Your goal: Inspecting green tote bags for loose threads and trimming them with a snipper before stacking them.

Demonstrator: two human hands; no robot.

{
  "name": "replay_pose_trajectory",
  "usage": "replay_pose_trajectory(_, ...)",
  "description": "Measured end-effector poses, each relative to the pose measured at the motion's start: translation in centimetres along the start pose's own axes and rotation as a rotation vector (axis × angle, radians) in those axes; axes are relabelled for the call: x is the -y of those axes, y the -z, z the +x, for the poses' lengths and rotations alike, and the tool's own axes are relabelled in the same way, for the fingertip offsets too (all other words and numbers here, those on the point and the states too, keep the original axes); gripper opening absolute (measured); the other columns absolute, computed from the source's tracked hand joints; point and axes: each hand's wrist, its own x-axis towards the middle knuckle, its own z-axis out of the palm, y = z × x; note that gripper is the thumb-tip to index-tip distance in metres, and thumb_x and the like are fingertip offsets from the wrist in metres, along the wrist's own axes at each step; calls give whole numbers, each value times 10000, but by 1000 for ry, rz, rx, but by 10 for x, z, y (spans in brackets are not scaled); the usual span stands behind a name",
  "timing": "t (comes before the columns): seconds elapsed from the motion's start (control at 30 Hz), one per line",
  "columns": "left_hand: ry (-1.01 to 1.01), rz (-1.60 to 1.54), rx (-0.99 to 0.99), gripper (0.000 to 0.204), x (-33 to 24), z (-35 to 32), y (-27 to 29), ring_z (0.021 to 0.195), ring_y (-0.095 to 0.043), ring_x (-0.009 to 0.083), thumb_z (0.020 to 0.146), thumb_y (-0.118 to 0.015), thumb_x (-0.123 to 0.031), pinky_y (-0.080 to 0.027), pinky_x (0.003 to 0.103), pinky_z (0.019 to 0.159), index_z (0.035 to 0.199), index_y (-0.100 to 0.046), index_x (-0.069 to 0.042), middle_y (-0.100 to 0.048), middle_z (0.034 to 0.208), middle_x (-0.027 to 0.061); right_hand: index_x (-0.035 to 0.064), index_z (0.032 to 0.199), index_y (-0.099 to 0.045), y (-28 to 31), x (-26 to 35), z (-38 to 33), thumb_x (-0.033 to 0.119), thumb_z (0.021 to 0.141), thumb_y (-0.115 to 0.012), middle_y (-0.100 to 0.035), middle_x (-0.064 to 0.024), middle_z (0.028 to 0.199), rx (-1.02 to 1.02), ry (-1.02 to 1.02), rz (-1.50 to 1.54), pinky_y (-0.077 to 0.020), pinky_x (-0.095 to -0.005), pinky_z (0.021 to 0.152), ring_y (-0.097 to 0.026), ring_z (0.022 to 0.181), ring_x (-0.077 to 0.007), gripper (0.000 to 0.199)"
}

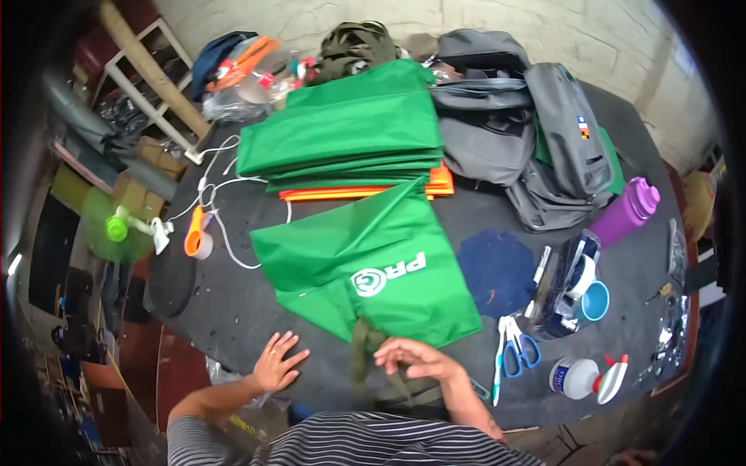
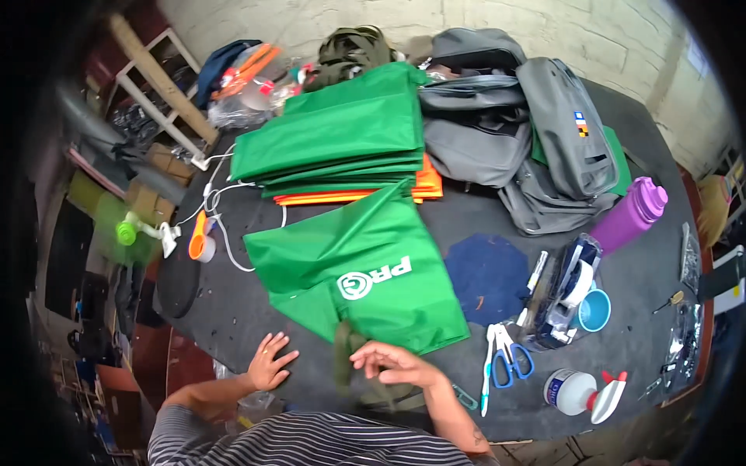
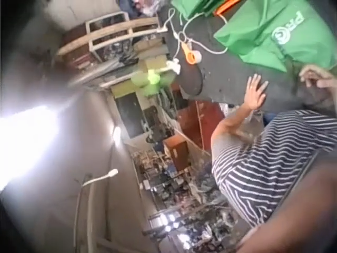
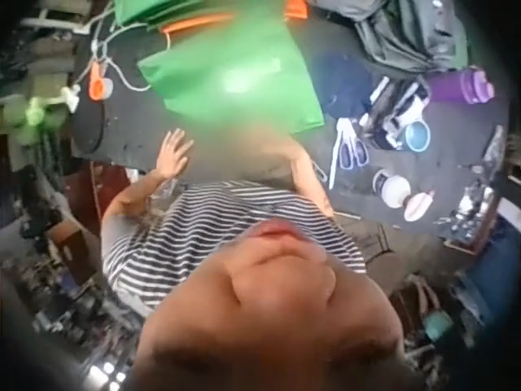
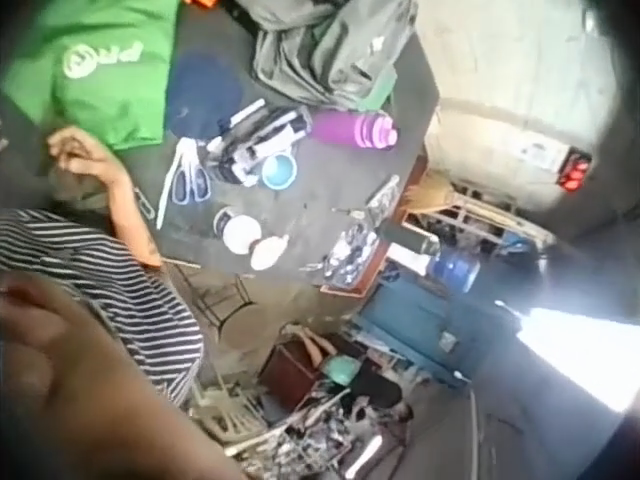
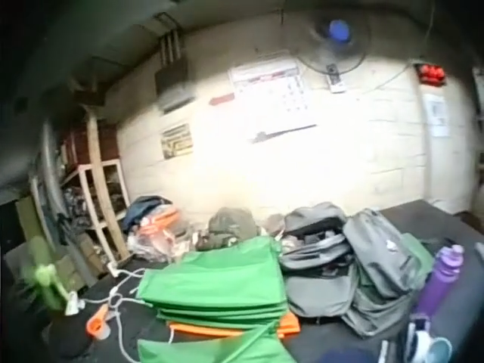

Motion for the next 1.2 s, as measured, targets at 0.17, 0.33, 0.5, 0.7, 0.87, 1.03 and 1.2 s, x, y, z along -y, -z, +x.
replay_pose_trajectory(0.17,-39,15,15,527,13,18,-4,1343,-327,382,819,-558,-274,-215,553,1104,1338,-515,-193,-395,1403,194,-34,1323,-431,-1,-10,5,259,823,-698,-514,-102,1208,39,-79,-8,-387,-296,904,-511,986,-157,638)
replay_pose_trajectory(0.33,-40,6,-24,528,11,19,-5,1327,-352,379,805,-575,-245,-221,556,1100,1327,-526,-186,-394,1405,191,-20,1319,-438,-2,-8,9,234,828,-703,-529,-78,1168,47,-122,-108,-405,-286,861,-511,920,-132,613)
replay_pose_trajectory(0.5,-48,-18,-95,514,9,16,-8,1324,-360,371,799,-586,-206,-224,545,1103,1310,-545,-181,-407,1390,178,-16,1313,-446,-1,-5,11,256,834,-704,-563,-88,1132,-16,-149,-74,-426,-261,831,-546,904,-123,609)
replay_pose_trajectory(0.7,-51,-41,-146,480,7,21,-4,1318,-369,343,835,-571,-214,-236,528,1100,1313,-539,-188,-433,1369,167,-65,1261,-466,-6,-7,4,301,788,-730,-602,-148,1084,-167,-146,-122,-464,-292,783,-603,844,-173,654)
replay_pose_trajectory(0.87,-16,-92,-133,463,10,18,-7,1316,-373,328,862,-578,-255,-242,519,1098,1319,-534,-188,-446,1364,155,-102,1177,-490,-29,-4,-8,357,768,-701,-618,-192,990,-354,168,-65,-493,-317,668,-615,747,-236,650)
replay_pose_trajectory(1.03,-10,-145,-138,475,14,18,-7,1317,-377,310,865,-590,-276,-243,513,1093,1329,-526,-194,-448,1367,143,-60,1071,-548,-70,28,-29,378,780,-710,-645,-135,875,-786,251,-347,-506,-297,604,-626,688,-203,550)
replay_pose_trajectory(1.2,-3,-152,-146,468,16,17,-7,1332,-353,292,870,-585,-275,-230,500,1099,1328,-528,-196,-441,1372,132,19,930,-565,-103,35,-58,143,738,-721,-598,-136,818,-1424,-725,-1848,-480,-391,686,-605,746,-300,277)
